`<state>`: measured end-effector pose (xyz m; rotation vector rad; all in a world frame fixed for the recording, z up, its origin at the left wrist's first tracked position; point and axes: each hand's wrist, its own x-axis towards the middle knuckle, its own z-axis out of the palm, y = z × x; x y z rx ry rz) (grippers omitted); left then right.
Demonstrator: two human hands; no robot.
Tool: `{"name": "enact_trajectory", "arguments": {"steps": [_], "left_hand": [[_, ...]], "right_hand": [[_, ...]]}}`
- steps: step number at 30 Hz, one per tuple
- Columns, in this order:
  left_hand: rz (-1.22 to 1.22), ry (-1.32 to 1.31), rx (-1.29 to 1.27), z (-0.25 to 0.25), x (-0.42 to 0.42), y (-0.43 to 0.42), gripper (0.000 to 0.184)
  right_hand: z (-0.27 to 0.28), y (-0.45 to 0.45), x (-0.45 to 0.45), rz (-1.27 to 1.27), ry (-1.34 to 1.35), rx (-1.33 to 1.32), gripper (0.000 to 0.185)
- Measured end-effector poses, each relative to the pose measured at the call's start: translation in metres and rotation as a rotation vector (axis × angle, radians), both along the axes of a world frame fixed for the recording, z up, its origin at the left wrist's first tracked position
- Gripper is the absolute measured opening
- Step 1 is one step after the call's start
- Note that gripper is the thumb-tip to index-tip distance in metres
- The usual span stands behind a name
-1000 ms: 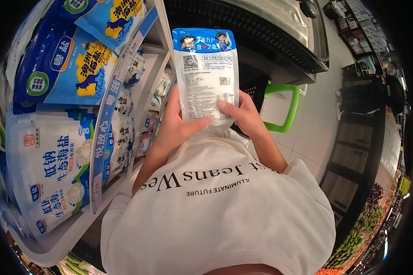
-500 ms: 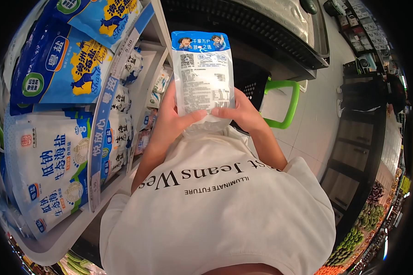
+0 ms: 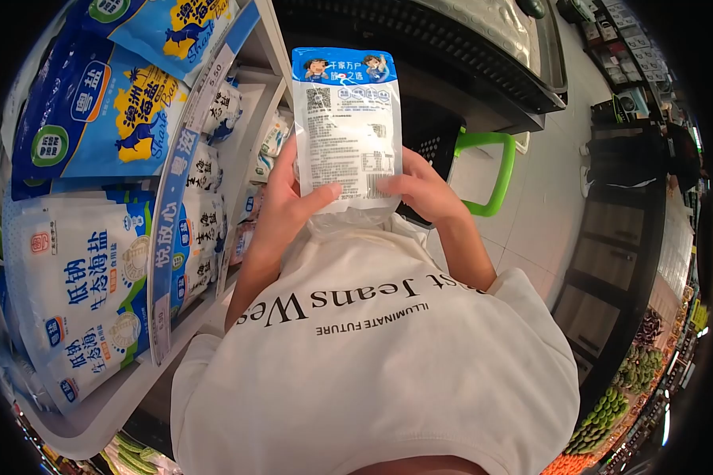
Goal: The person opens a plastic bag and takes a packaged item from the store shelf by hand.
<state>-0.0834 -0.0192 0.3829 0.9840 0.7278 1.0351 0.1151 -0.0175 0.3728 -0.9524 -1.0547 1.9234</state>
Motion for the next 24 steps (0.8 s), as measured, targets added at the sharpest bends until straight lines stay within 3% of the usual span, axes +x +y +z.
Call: {"name": "enact_trajectory", "arguments": {"steps": [13, 16, 24], "left_hand": [[-0.005, 0.043, 0.050, 0.003, 0.007, -0.001, 0.069], [-0.028, 0.080, 0.040, -0.002, 0.004, -0.001, 0.080], [-0.016, 0.101, 0.096, -0.001, 0.009, -0.001, 0.075]], "right_hand": [[0.004, -0.001, 0.002, -0.020, -0.032, 0.016, 0.052], [0.004, -0.001, 0.000, -0.037, -0.032, 0.012, 0.052], [0.008, -0.002, 0.006, -0.021, -0.057, 0.082, 0.048]]}}
